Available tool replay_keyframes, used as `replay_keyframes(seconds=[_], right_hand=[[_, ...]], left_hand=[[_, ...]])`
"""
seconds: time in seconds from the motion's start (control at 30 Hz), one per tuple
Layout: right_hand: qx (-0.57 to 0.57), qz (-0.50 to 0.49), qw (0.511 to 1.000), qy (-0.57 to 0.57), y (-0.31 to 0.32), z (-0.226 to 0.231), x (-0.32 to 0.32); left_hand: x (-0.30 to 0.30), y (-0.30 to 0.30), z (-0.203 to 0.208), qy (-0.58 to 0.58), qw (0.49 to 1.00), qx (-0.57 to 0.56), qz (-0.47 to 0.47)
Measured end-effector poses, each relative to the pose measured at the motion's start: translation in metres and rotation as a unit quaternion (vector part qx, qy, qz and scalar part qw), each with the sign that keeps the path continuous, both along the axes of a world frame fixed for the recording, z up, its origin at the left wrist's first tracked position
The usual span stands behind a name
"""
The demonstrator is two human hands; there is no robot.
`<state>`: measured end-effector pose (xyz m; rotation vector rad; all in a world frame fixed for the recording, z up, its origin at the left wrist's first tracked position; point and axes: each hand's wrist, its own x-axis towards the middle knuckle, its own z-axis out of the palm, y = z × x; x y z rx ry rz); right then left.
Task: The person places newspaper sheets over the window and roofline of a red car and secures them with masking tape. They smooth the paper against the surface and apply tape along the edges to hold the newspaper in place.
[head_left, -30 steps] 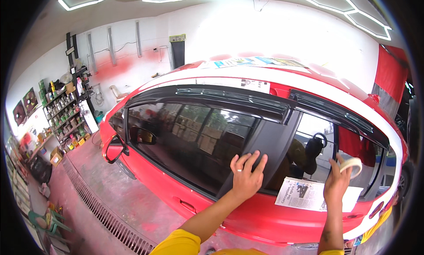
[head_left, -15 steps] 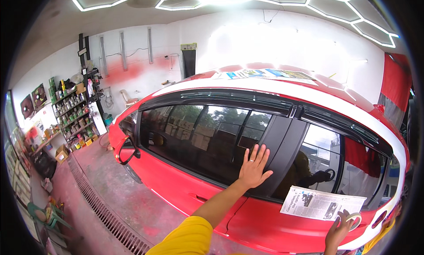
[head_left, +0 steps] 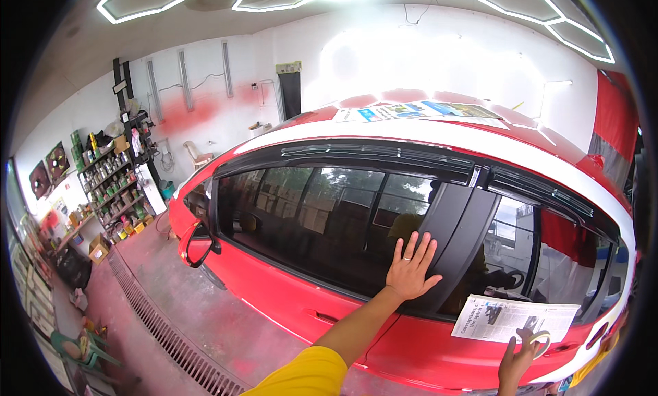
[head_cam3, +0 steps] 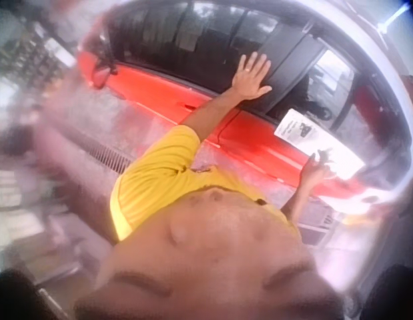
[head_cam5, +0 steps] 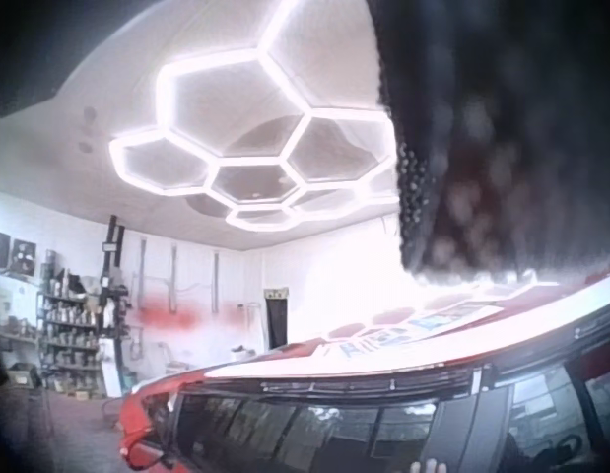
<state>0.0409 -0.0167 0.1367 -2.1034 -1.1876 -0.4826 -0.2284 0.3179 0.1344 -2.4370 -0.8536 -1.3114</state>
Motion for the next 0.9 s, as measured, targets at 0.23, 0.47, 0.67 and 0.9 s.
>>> replay_keyframes(seconds=[0.23, 0.47, 0.67, 0.9], right_hand=[[0.059, 0.028, 0.998, -0.023, 0.019, 0.000, -0.015], [0.050, 0.032, 0.998, -0.020, 0.040, 0.021, -0.025], [0.045, 0.049, 0.998, -0.003, 0.056, 0.027, -0.042], [0.043, 0.027, 0.999, -0.012, 0.043, 0.035, -0.045]], left_hand=[[0.008, -0.001, -0.006, -0.019, 1.000, 0.002, -0.017], [0.002, 0.002, -0.007, -0.043, 0.999, 0.007, -0.025], [0.004, 0.003, -0.008, -0.047, 0.998, 0.013, -0.029], [0.013, 0.004, -0.011, -0.040, 0.999, 0.007, -0.023]])
